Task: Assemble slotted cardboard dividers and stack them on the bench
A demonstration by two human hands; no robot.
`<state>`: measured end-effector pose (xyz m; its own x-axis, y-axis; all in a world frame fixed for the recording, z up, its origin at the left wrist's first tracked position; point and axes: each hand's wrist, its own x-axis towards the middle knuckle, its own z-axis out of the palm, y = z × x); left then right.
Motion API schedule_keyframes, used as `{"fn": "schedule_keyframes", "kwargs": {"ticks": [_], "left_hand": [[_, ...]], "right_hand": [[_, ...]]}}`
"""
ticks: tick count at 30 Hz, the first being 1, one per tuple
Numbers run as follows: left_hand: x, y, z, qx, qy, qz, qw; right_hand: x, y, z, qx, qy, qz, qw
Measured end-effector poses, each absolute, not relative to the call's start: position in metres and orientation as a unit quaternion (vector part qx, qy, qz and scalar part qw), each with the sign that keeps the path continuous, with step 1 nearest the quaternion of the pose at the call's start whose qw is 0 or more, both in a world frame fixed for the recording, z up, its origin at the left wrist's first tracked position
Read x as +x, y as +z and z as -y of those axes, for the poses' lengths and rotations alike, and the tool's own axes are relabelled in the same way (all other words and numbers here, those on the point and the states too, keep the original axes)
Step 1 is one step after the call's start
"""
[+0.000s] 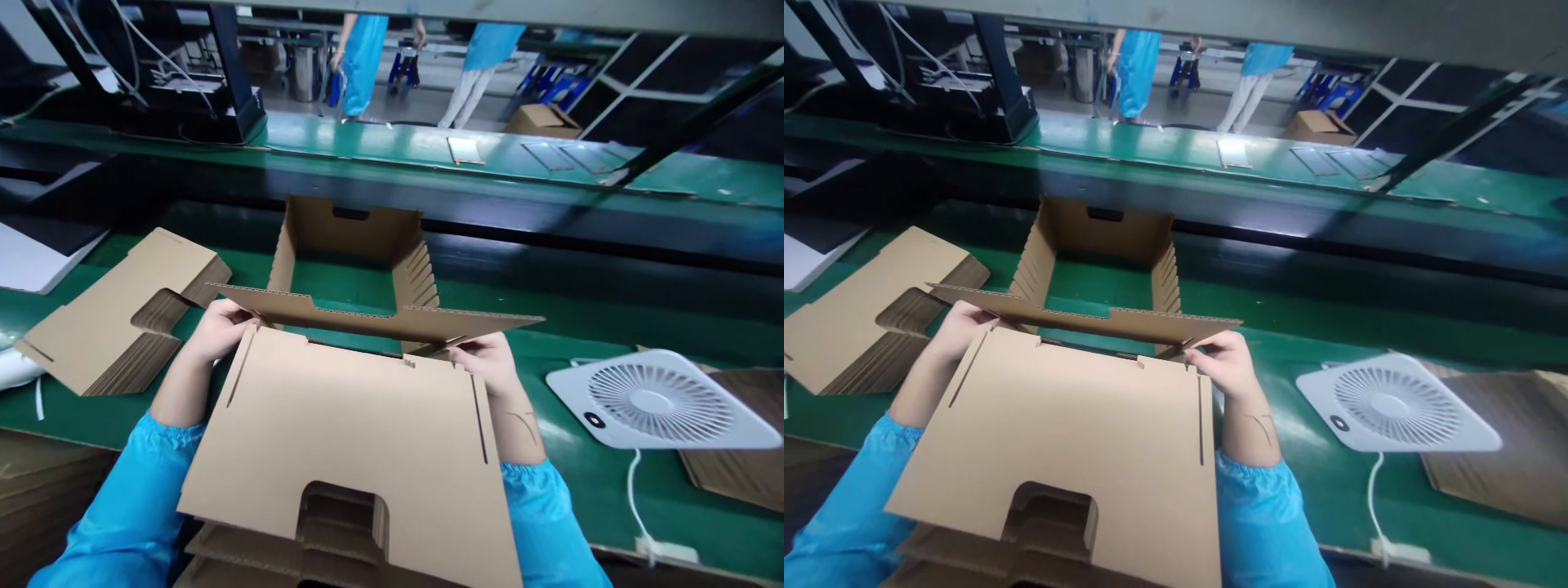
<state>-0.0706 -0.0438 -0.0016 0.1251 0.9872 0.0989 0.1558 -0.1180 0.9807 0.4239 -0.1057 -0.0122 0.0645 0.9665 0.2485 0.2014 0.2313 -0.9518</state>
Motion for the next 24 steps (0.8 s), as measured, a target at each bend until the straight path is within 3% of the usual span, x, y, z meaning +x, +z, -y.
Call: {"fn": "schedule_keyframes", "kwargs": {"ticks": [12, 24], "left_hand": [[-0.066, 0.028, 0.049, 0.639, 0.349, -0.516, 0.452], [-0.073, 0.014, 0.052, 0.608, 0.442, -0.467, 0.467]], "right_hand": [[0.412, 0.009, 0.113, -0.52, 0.494, 0.596, 0.361], [0.419, -0.008, 0.105, -0.534, 0.425, 0.62, 0.388]]}}
